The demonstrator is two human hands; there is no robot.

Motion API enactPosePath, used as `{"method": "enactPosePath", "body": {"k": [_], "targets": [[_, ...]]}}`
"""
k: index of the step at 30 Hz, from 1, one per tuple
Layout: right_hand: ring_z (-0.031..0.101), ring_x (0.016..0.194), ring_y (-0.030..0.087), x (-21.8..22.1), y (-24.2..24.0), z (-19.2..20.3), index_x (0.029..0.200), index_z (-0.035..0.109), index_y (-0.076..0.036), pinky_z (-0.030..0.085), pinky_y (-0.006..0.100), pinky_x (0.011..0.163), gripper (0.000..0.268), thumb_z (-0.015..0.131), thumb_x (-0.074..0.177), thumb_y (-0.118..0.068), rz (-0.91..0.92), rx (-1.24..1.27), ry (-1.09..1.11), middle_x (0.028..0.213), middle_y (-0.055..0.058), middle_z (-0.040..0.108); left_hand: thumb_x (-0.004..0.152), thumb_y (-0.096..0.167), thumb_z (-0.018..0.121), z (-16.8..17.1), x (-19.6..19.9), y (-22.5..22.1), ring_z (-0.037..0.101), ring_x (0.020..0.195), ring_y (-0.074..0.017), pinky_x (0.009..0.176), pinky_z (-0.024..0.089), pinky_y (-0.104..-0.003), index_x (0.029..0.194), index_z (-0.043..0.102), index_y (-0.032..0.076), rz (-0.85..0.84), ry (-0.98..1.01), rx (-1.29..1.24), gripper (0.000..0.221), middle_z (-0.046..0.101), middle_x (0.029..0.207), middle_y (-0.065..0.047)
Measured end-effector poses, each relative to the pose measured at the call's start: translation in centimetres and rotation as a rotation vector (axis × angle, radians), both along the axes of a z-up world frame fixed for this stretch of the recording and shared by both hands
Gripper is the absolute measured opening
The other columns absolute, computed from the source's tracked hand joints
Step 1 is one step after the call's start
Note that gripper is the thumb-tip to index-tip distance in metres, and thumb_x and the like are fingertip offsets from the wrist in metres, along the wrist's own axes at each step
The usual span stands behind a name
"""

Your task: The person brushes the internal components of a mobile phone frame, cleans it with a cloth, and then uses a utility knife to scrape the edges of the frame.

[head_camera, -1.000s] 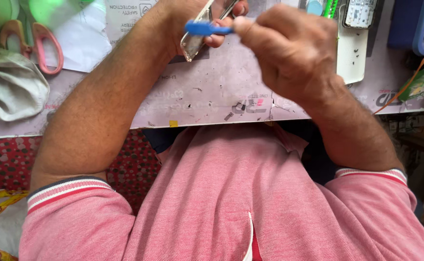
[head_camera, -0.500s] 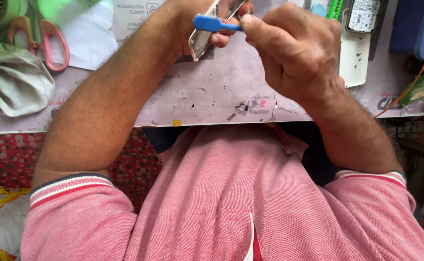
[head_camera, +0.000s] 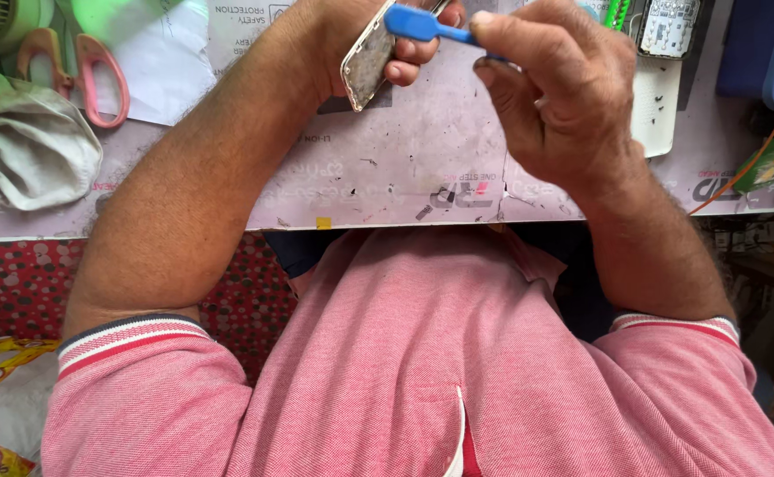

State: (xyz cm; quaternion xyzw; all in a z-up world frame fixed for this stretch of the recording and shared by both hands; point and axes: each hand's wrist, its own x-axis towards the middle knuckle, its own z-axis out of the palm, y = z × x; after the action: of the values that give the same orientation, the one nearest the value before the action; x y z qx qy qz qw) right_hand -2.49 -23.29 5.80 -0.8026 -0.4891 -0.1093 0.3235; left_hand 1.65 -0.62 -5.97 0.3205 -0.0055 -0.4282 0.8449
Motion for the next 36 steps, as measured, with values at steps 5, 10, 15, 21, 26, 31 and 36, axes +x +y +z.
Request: {"method": "enactPosePath", "body": {"k": [5,10,15,21,26,31,36], "targets": [[0.069,0.085,0.017,-0.1,-1.3,-1.5,0.137,0.06,-0.007,0.054,0.03,0.068,0.027,0.07,0.112,-0.002,-0.027,-0.075,-0.036,0.108,0.007,0.067,0.103,0.011,0.06,-0.2,-0.2,-0.1,0.056,0.055,-0.0074,0.044,0.048,-0.022,0.103,0.061,-0.003,0.034,-0.095,0.135,0.014,0.057,0.071,-0.004],[0.065,0.077,0.018,0.1,0.1,-1.4,0.137,0.061,-0.003,0.051,0.033,0.064,0.033,0.076,0.107,-0.006,-0.051,0.012,-0.025,0.106,0.012,0.066,0.108,0.021,0.055,1.1,-0.5,-0.5,0.051,0.051,-0.0053,0.04,0.042,-0.02,0.104,0.062,-0.001,0.039,-0.104,0.181,0.023,0.054,0.07,-0.003],[0.061,0.07,0.018,1.7,0.6,-1.2,0.117,0.066,-0.001,0.047,0.035,0.062,0.021,0.08,0.105,-0.01,-0.149,-0.038,-0.115,0.091,0.009,0.069,0.108,0.031,0.046,4.1,-1.5,-0.5,0.049,0.047,-0.0039,0.036,0.04,-0.019,0.103,0.062,0.002,0.002,-0.111,0.266,0.034,0.061,0.074,-0.006],[0.065,0.076,0.017,1.7,-2.1,-2.8,0.111,0.065,0.0,0.048,0.029,0.066,0.009,0.074,0.111,-0.001,-0.212,0.078,0.033,0.091,0.009,0.069,0.106,0.032,0.05,5.3,-1.0,0.8,0.066,0.064,-0.0154,0.057,0.058,-0.029,0.127,0.062,0.001,-0.046,-0.307,0.192,0.039,0.075,0.11,-0.021],[0.059,0.064,0.007,-0.8,-2.6,-4.1,0.101,0.059,-0.004,0.047,0.024,0.055,0.021,0.078,0.11,-0.006,-0.528,0.379,0.292,0.081,0.001,0.063,0.105,0.045,0.057,5.7,-0.3,1.5,0.073,0.09,-0.024,0.086,0.064,-0.038,0.134,0.06,-0.002,0.235,-0.315,-0.034,0.055,0.069,0.129,-0.024],[0.056,0.062,0.007,-3.5,0.1,-5.9,0.096,0.058,-0.006,0.048,0.027,0.051,0.022,0.078,0.105,-0.01,-0.569,0.415,0.333,0.076,-0.002,0.06,0.092,0.041,0.083,4.4,-2.0,-1.7,0.071,0.113,-0.0156,0.093,0.07,-0.044,0.134,0.043,0.005,0.458,-0.362,0.176,0.069,0.064,0.124,-0.012],[0.06,0.065,0.012,-4.9,1.4,-3.4,0.1,0.058,-0.004,0.049,0.031,0.055,0.031,0.085,0.096,-0.019,-0.428,0.113,0.425,0.08,0.003,0.062,0.088,0.019,0.084,4.1,-3.1,-2.5,0.057,0.081,-0.0232,0.065,0.052,-0.046,0.138,0.027,0.007,0.53,-0.436,0.423,0.077,0.053,0.105,-0.011]]}}
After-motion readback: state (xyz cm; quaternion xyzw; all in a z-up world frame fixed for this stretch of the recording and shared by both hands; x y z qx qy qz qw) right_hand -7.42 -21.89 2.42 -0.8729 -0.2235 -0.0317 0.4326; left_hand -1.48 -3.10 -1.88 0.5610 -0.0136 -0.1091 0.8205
